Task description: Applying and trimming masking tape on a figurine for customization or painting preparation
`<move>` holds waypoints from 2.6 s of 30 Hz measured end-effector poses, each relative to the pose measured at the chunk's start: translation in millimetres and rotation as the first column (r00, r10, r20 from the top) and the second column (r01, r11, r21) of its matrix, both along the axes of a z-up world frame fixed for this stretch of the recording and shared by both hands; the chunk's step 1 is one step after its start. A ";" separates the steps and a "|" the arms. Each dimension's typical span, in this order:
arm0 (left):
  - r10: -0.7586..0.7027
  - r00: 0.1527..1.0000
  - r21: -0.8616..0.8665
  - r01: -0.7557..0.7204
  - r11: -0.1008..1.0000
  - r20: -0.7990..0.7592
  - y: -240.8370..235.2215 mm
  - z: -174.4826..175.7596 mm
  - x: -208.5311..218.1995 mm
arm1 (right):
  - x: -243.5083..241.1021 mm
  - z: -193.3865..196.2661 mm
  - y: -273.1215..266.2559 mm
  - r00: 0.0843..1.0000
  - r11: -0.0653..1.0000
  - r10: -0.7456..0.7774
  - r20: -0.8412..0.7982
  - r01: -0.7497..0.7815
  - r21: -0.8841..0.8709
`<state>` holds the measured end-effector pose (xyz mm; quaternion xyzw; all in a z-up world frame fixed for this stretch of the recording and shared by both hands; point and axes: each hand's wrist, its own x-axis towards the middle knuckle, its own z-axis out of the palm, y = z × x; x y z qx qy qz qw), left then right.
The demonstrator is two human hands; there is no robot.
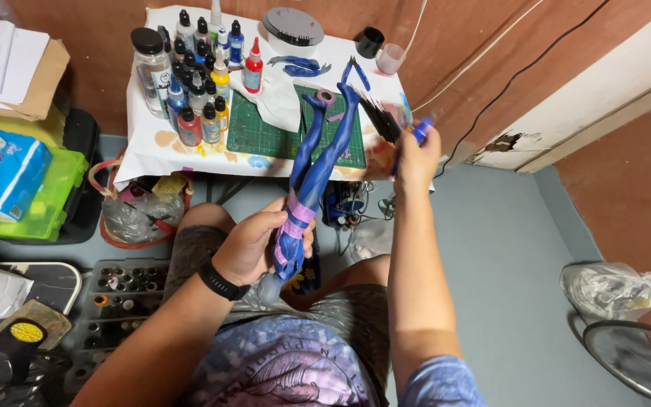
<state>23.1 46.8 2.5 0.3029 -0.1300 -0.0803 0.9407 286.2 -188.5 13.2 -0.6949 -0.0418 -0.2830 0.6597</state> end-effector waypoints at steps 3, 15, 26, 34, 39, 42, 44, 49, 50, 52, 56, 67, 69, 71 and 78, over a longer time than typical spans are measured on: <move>0.148 0.986 0.127 -0.137 0.982 -0.079 4.0 -19.3 4.0 | -66.0 5.8 -5.9 0.917 0.909 0.323 0.236 -0.370 0.194; 0.025 0.907 0.440 0.180 0.880 -0.421 16.2 -3.4 9.9 | -189.6 77.2 8.0 0.626 0.264 0.775 0.084 -0.200 -0.944; 0.262 0.955 0.699 -0.284 0.656 0.141 -15.6 43.8 -2.8 | -214.4 39.1 13.8 0.911 0.704 0.312 -0.271 -0.413 -0.577; 0.453 0.777 0.377 -0.616 0.692 0.437 -32.9 -2.6 5.3 | -238.3 3.2 17.5 0.834 0.839 0.526 -0.163 -0.541 -0.057; 0.390 0.873 0.177 -0.450 0.875 0.292 -29.3 -7.2 -0.3 | -250.0 0.1 -3.3 0.663 0.618 0.747 -0.038 -0.674 0.405; 0.345 0.899 0.133 -0.390 0.911 0.268 -32.8 -4.5 -5.1 | -260.4 5.0 -3.3 0.668 0.640 0.741 -0.066 -0.674 0.370; 0.338 0.903 0.136 -0.382 0.914 0.266 -36.7 -0.9 -9.5 | -264.7 -4.3 -5.8 0.678 0.637 0.733 -0.054 -0.657 0.405; 0.310 0.910 0.169 -0.363 0.916 0.274 -37.9 -8.3 -7.9 | -276.7 -4.5 -0.6 0.710 0.640 0.703 -0.038 -0.608 0.470; 0.320 0.908 0.177 -0.373 0.911 0.270 -37.0 -7.2 -9.5 | -276.4 -5.4 1.4 0.730 0.657 0.683 0.004 -0.617 0.434; 0.327 0.908 0.187 -0.381 0.906 0.262 -34.9 -8.8 -10.1 | -274.7 -9.7 3.3 0.749 0.675 0.661 0.043 -0.619 0.401; 0.332 0.910 0.189 -0.382 0.905 0.249 -31.9 -12.9 -10.0 | -272.3 -19.9 -0.2 0.742 0.624 0.665 0.084 -0.614 0.484; 0.300 0.929 0.186 -0.341 0.922 0.218 -36.7 -18.3 -10.6 | -268.5 -33.7 -33.1 0.451 0.049 0.824 0.343 -0.660 0.750; 0.277 0.942 0.181 -0.310 0.933 0.189 -37.9 -28.0 -8.9 | -273.0 -25.8 -31.8 0.298 -0.140 0.822 0.484 -0.719 0.680; 0.271 0.945 0.169 -0.302 0.938 0.184 -38.6 -15.9 -13.1 | -274.2 -24.9 -33.4 0.258 -0.167 0.820 0.511 -0.745 0.645; 0.219 0.966 0.137 -0.238 0.962 0.140 -43.8 -13.0 -18.2 | -278.8 -14.1 -30.0 0.262 -0.052 0.839 0.477 -0.834 0.549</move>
